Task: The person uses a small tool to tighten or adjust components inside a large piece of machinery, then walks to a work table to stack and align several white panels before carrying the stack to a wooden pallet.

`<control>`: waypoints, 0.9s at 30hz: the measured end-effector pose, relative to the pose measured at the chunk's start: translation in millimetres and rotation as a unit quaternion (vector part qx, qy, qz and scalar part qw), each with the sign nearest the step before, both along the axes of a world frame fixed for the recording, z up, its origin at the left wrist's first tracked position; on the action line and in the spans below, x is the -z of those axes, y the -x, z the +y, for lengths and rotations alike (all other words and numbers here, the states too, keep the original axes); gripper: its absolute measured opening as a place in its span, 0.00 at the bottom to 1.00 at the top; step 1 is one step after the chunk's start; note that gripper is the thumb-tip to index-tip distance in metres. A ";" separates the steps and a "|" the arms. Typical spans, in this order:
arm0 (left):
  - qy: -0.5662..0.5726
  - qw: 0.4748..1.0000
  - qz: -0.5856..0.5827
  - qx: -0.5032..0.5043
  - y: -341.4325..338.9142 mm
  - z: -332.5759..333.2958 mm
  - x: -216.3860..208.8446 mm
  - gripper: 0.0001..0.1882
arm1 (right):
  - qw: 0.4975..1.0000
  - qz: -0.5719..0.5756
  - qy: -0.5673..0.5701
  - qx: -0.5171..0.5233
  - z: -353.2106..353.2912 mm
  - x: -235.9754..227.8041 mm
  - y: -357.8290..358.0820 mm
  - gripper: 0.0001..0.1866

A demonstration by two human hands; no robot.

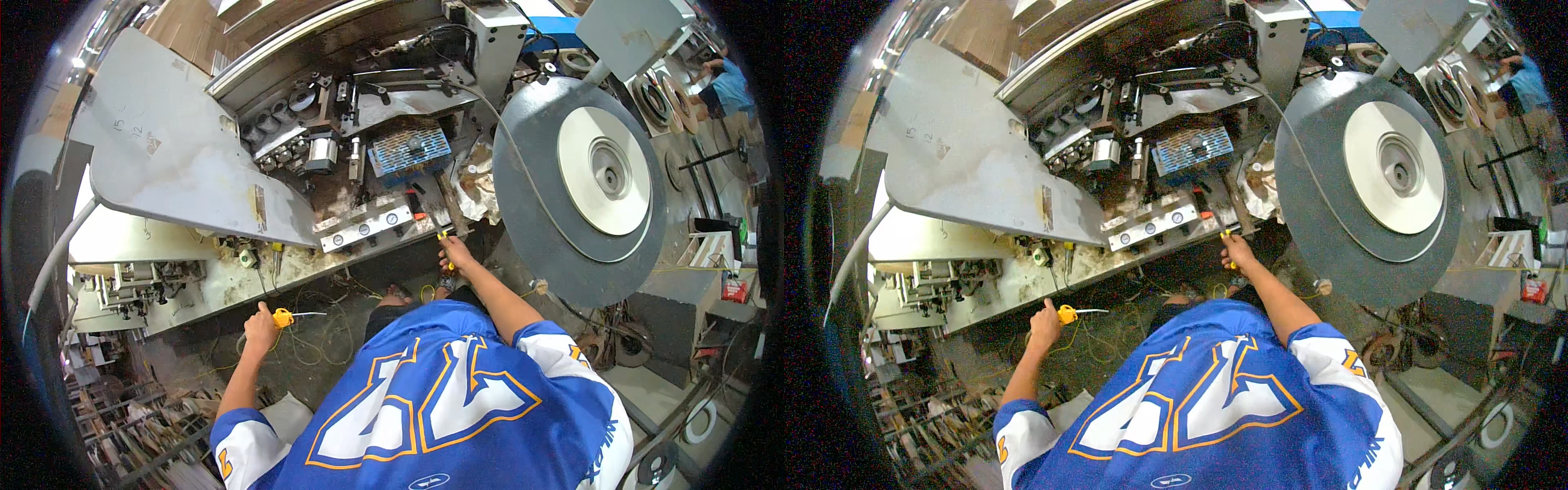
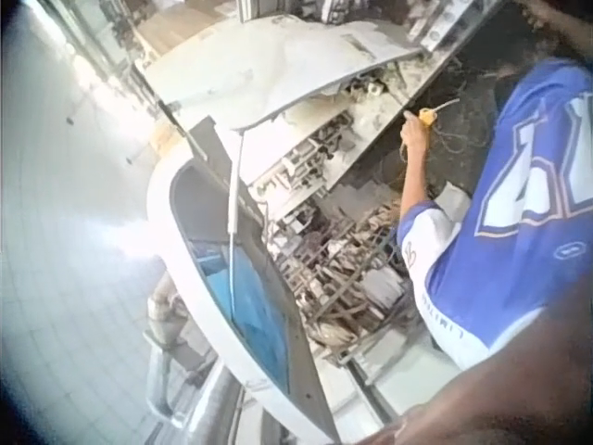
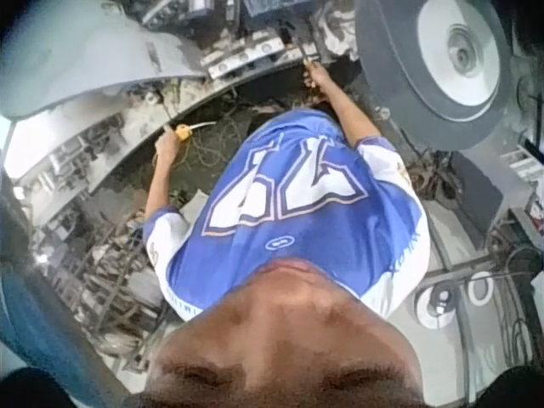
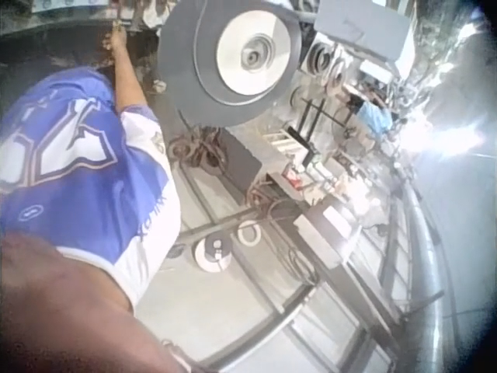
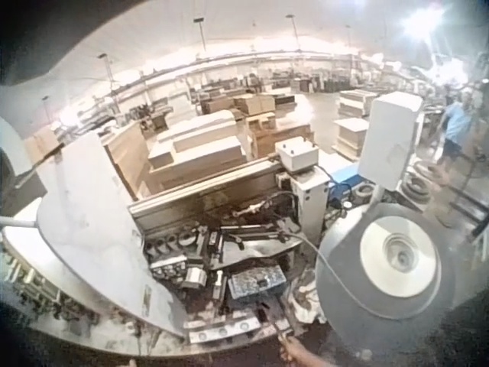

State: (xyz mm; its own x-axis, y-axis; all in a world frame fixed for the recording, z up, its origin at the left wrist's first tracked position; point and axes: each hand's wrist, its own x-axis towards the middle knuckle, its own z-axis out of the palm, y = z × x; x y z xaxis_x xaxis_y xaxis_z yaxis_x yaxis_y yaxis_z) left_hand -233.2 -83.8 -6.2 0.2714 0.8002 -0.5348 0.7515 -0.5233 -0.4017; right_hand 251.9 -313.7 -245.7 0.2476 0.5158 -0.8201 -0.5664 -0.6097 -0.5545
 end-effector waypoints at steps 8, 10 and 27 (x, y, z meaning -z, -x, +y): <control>-0.065 0.989 -0.131 0.004 79.2 -59.2 7.4 0.12 | 0.998 -0.063 -0.015 0.003 44.9 85.6 -8.5 0.23; -0.027 0.998 -0.049 -0.007 115.6 -80.2 -7.8 0.10 | 0.995 -0.049 0.077 0.027 62.1 94.4 -16.0 0.26; 0.009 0.997 -0.029 -0.070 185.5 -134.0 -62.9 0.25 | 0.941 -0.286 0.179 -0.018 140.5 96.1 -24.8 0.47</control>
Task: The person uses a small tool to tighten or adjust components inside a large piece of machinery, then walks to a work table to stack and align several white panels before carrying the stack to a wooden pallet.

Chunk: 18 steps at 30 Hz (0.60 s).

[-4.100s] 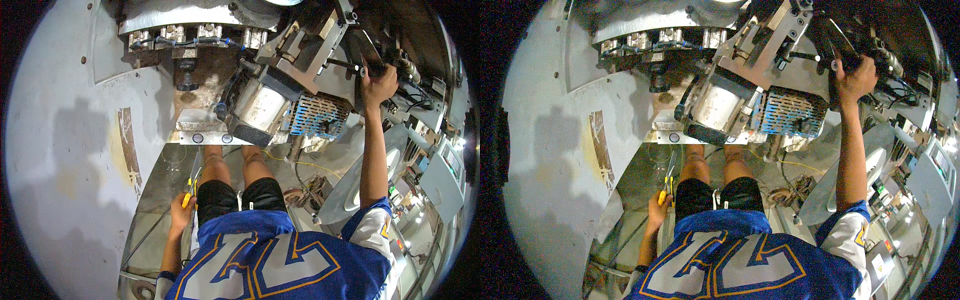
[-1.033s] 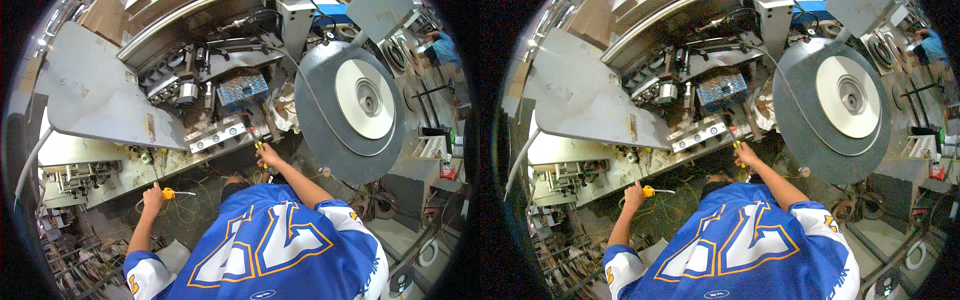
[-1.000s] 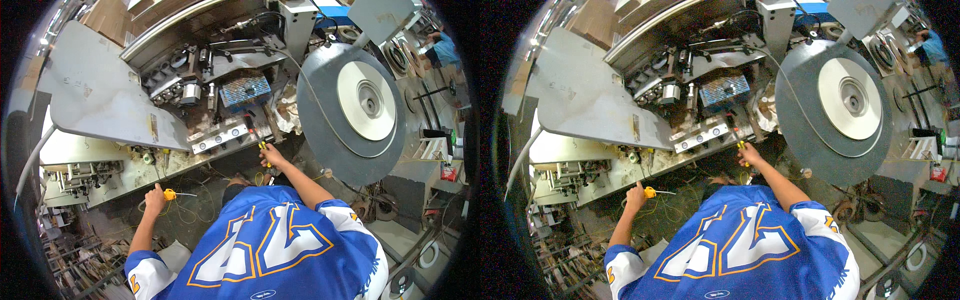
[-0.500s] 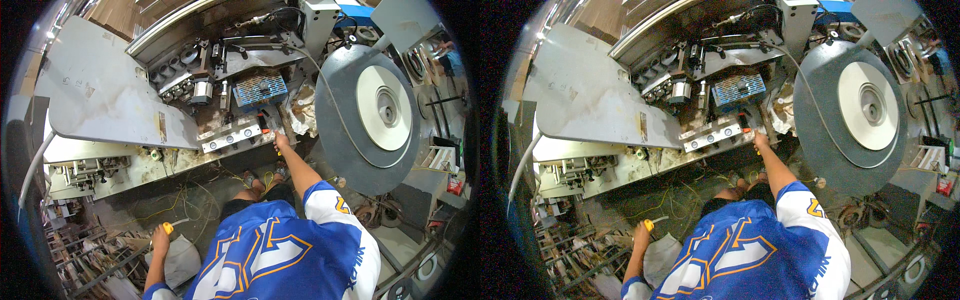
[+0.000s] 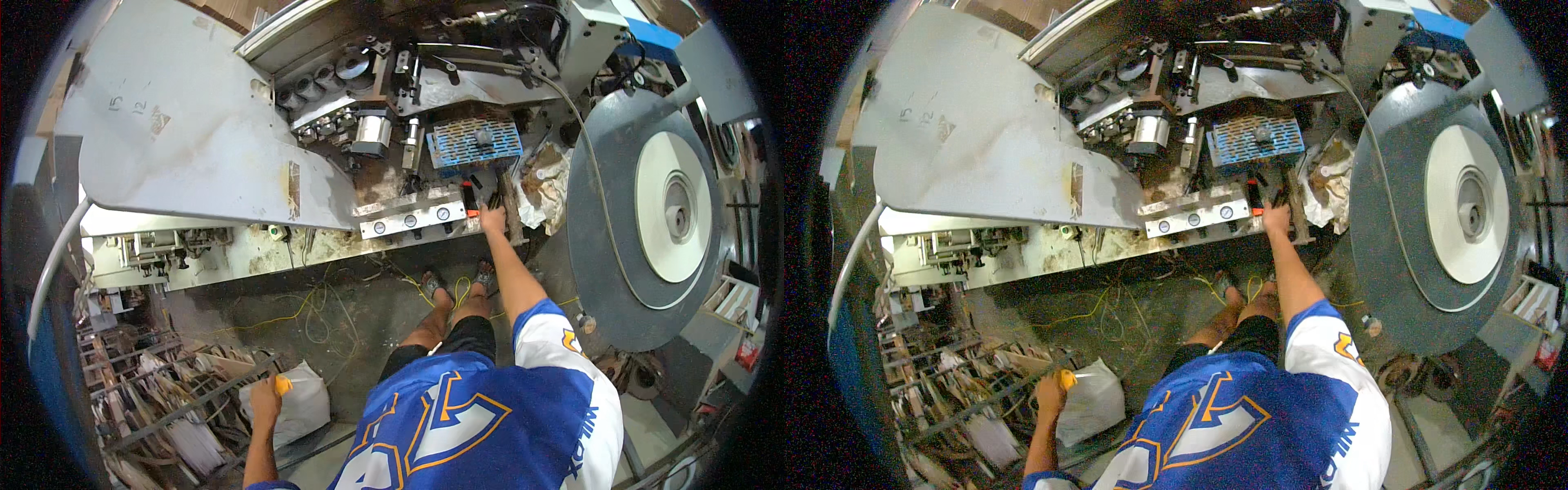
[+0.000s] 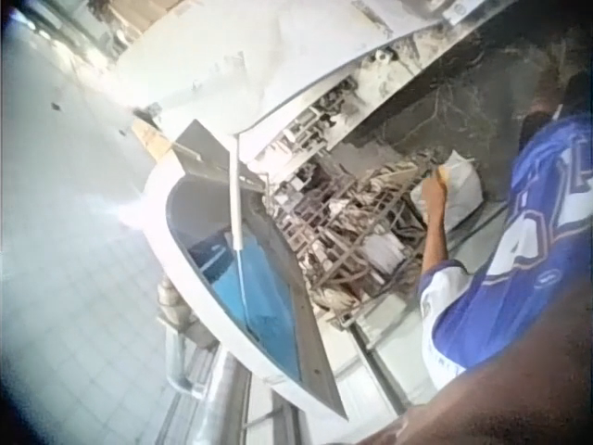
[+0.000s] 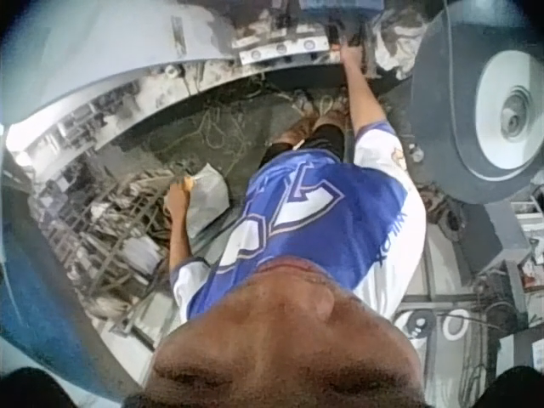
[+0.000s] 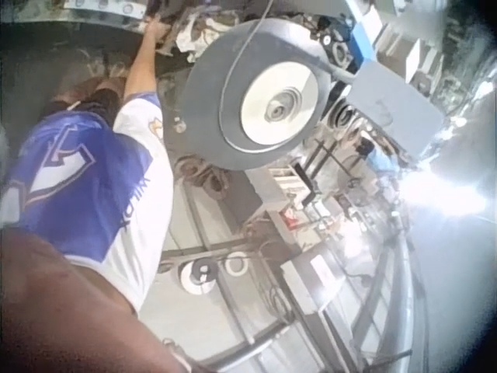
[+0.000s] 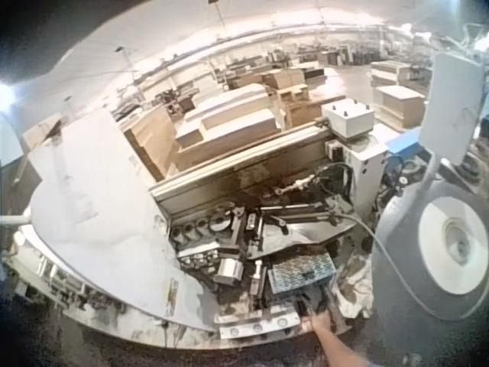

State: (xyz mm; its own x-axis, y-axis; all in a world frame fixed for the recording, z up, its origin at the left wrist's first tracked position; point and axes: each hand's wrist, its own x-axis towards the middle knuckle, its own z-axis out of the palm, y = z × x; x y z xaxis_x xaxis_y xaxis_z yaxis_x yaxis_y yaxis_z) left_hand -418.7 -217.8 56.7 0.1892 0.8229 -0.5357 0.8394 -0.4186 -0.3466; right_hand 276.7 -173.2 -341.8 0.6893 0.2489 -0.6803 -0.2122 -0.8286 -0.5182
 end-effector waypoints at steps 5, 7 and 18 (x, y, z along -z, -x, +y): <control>0.035 0.990 -0.110 0.085 -98.2 62.5 32.8 0.23 | 0.994 -0.068 -0.062 -0.058 -56.6 -19.2 64.4 0.33; 0.057 0.933 -0.288 0.210 -172.5 70.1 40.9 0.25 | 0.984 -0.091 -0.119 -0.100 -80.6 -24.8 102.1 0.20; 0.132 0.745 -0.585 0.291 -413.2 89.3 6.4 0.30 | 0.885 0.087 -0.192 -0.416 -148.6 -120.6 173.6 0.19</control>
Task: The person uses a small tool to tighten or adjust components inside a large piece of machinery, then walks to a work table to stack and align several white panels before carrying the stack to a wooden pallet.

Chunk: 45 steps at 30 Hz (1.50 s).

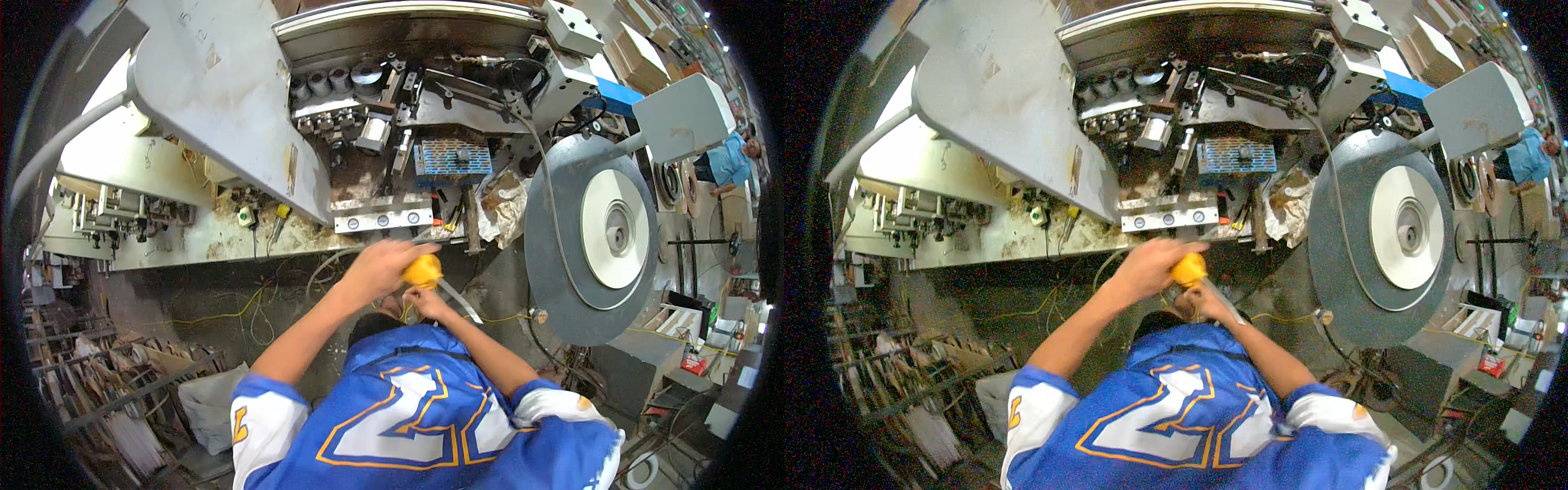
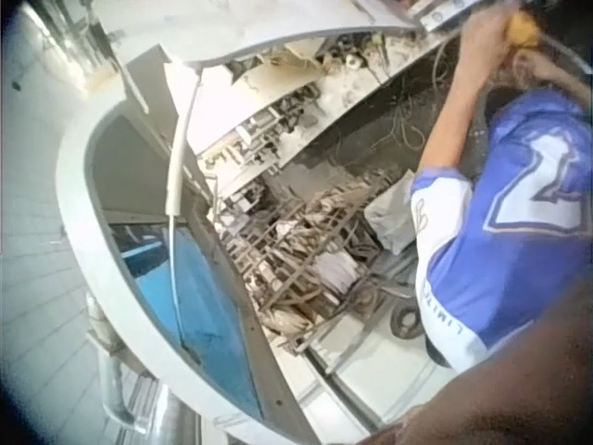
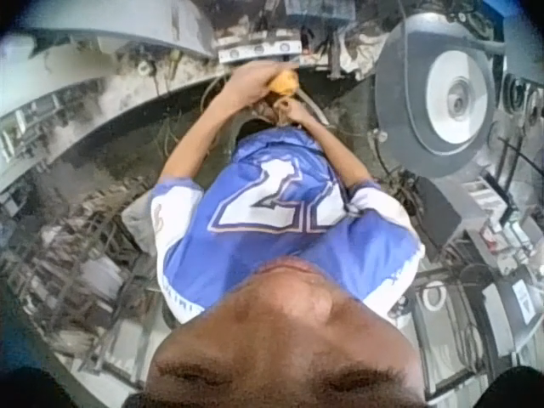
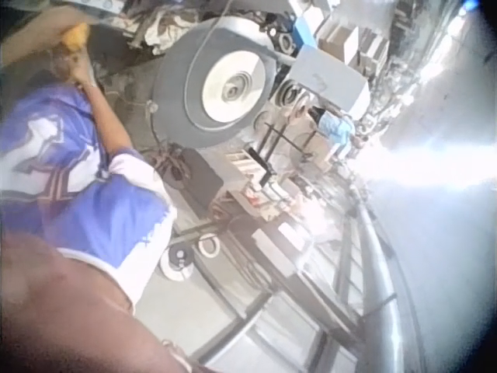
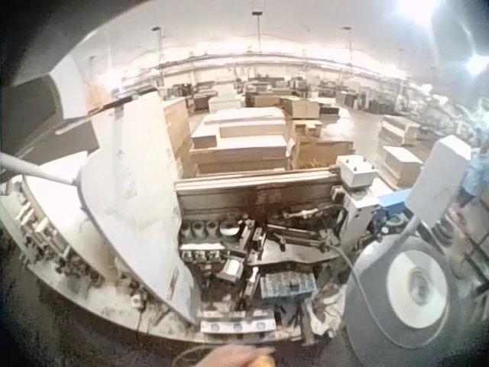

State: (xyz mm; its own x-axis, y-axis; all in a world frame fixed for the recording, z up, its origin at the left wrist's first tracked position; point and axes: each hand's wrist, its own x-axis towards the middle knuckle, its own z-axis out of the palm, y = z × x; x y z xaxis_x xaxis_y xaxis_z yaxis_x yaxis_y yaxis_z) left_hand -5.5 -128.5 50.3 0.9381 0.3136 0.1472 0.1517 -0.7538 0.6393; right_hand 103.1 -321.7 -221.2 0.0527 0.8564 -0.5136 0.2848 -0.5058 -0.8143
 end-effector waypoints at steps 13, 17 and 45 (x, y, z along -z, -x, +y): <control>-0.084 0.937 0.055 -0.334 175.0 54.3 16.9 0.18 | 0.981 -0.072 0.006 0.180 -18.0 -67.4 -100.3 0.21; -0.066 0.934 0.213 -0.279 238.3 8.4 3.4 0.16 | 0.986 -0.087 -0.004 0.141 -26.2 -60.7 -97.6 0.22; -0.251 0.805 0.535 -0.043 201.6 24.7 -42.5 0.29 | 0.981 -0.095 0.017 -0.167 43.3 -27.9 -38.8 0.26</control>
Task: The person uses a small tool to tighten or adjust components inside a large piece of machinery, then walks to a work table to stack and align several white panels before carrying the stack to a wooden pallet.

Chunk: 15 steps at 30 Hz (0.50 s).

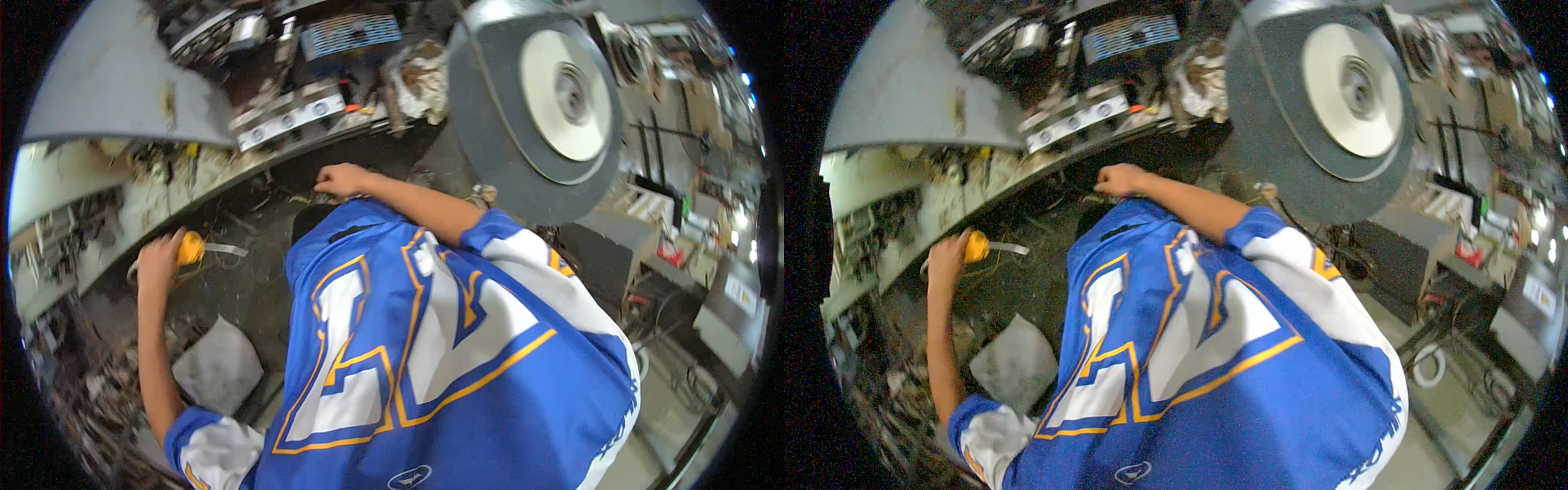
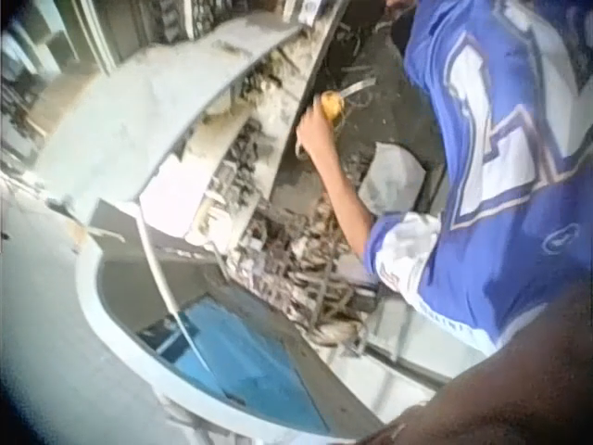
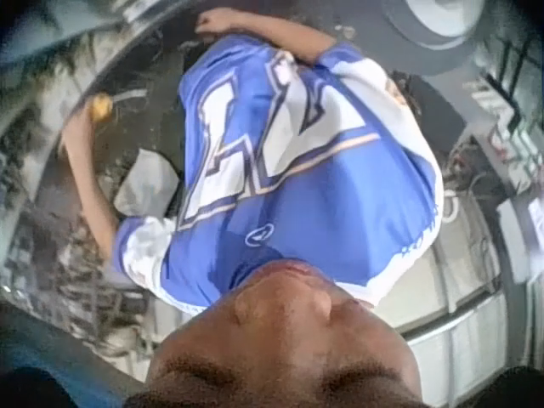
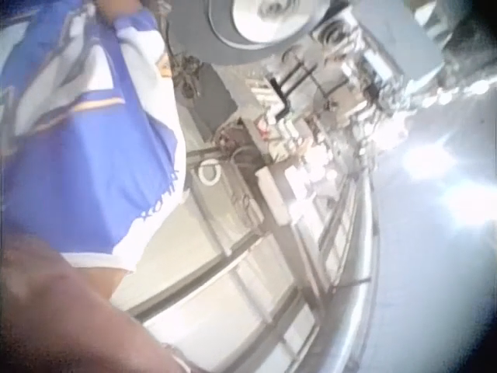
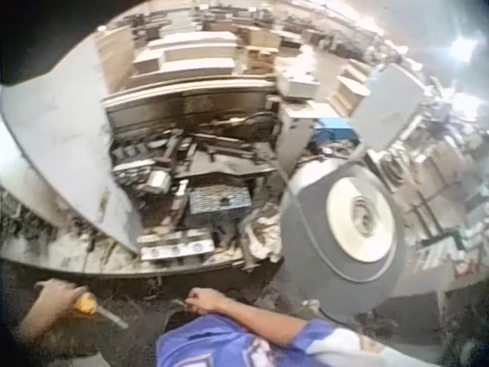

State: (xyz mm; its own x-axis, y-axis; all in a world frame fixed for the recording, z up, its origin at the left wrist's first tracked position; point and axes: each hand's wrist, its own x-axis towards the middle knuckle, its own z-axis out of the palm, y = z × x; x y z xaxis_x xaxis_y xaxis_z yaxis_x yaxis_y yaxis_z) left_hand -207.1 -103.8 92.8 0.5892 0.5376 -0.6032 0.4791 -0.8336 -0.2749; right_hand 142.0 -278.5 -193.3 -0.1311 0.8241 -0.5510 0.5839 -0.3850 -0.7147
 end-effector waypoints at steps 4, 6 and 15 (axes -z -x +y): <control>0.069 0.932 -0.356 0.020 -61.6 -18.2 25.2 0.29 | 0.999 0.000 0.030 0.034 -27.6 34.5 -14.5 0.23; -0.022 0.951 -0.284 0.123 -106.2 -13.2 35.6 0.29 | 0.998 -0.024 0.060 0.023 -39.6 48.6 -20.6 0.23; -0.055 0.983 -0.059 0.163 -230.2 4.2 -1.0 0.27 | 0.991 0.011 0.075 0.109 -78.4 66.5 -35.6 0.20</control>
